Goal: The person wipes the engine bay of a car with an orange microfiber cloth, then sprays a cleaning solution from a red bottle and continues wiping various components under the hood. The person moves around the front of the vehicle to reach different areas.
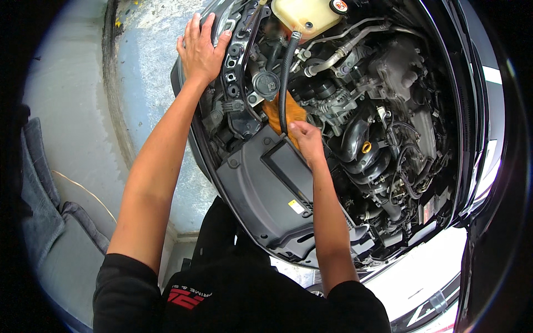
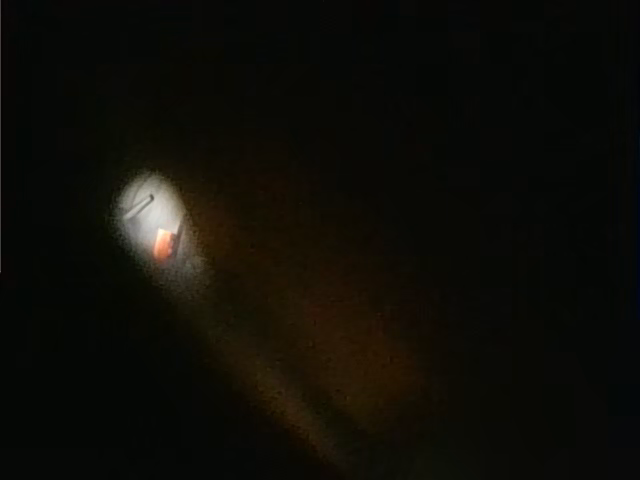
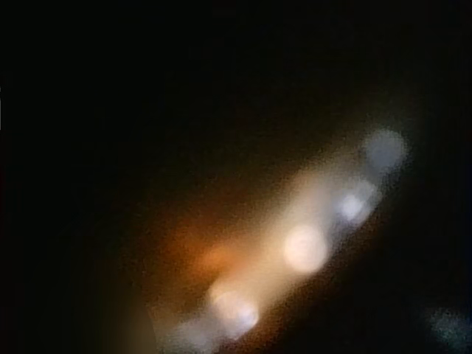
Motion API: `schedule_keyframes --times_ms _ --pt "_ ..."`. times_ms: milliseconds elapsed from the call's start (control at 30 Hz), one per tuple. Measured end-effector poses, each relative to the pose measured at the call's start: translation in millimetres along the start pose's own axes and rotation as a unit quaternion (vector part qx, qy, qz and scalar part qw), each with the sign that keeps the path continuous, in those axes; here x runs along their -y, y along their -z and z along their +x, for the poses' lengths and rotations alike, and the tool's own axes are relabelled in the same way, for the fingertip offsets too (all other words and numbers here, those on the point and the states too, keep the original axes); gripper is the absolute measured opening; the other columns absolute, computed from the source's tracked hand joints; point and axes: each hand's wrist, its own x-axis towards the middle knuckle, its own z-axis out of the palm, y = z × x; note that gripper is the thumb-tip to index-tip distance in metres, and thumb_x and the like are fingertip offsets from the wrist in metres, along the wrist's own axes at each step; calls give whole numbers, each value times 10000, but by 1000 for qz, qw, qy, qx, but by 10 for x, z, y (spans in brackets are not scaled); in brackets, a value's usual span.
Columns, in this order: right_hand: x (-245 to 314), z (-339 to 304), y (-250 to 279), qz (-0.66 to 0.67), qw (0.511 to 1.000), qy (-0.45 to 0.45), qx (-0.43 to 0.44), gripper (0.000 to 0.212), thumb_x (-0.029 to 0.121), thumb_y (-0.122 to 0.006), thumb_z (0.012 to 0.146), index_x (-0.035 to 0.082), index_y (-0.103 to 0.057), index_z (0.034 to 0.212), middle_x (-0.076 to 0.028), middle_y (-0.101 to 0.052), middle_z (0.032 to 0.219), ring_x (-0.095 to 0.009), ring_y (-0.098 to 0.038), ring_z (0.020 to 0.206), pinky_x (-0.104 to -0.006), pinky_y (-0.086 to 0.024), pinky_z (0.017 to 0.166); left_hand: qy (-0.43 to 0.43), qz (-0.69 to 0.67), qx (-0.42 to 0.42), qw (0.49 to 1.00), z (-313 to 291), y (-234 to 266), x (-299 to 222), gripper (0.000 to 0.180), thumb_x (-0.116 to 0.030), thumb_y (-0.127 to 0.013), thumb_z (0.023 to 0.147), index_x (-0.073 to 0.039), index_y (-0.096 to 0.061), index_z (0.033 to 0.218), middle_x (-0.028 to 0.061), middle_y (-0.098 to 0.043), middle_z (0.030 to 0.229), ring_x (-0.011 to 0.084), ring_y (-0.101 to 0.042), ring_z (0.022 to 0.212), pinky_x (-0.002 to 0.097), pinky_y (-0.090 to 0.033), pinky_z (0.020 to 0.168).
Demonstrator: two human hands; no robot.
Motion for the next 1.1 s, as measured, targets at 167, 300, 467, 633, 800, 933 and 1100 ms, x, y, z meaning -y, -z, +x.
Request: schedule_keyframes --times_ms 167,300,467,633,800,933,1100 --pt "586 -1122 97 48 986 84 -134 252 224 -696 1081 -18 -749 1126 14 -711 954 -68 -621 844 -267 -524 763 8 17 13 1000 -9 -7 -2 700 -622 -545 1046 -201 -499 1604 164 -369 1710 348 -304 1599 629 -164 1272" --pt "1583 -1552 -814 -16 996 28 86 263 195 -733 1056 -22 -739 1204 0 -731 1014 -67 -668 907 -279 -565 800 -2 5 5 1000 -3 -30 14 685 -604 -537 1054 -189 -502 1597 183 -365 1709 350 -299 1599 624 -150 1270" --pt "1512 -965 -2219 -467 786 400 -69 446 328 -666 973 60 -689 1329 -169 -561 1366 -368 -426 1469 -737 -229 1223 3 2 23 1000 11 -49 43 665 -577 -520 1071 -181 -487 1604 186 -357 1712 356 -286 1604 622 -140 1270" --pt "953 -1258 -2368 -469 807 351 -69 381 228 -623 962 77 -683 1306 -152 -549 1392 -360 -438 1456 -763 -181 1237 6 6 56 998 33 -27 48 680 -582 -463 1088 -168 -460 1626 197 -314 1740 375 -244 1625 636 -132 1283" --pt "998 -1105 -2293 -499 746 423 -125 381 196 -615 936 102 -658 1302 -129 -555 1410 -322 -506 1342 -599 -376 1119 6 47 56 997 71 -49 79 669 -587 -460 1089 -204 -451 1638 181 -338 1739 355 -263 1626 632 -168 1277" --pt "117 -1508 -1758 -472 821 315 -53 391 225 -640 922 136 -666 1303 -95 -567 1375 -282 -535 1246 -422 -447 1014 0 60 53 997 70 -74 125 646 -568 -464 1096 -215 -453 1637 174 -347 1737 346 -275 1623 622 -189 1268" --pt "-1473 -3191 -629 -462 883 83 -9 269 157 -730 865 101 -778 1123 -74 -591 1324 -316 -564 1254 -448 -511 1025 -10 56 48 997 55 -90 162 647 -572 -460 1101 -217 -445 1642 169 -348 1735 354 -288 1615 613 -188 1269"
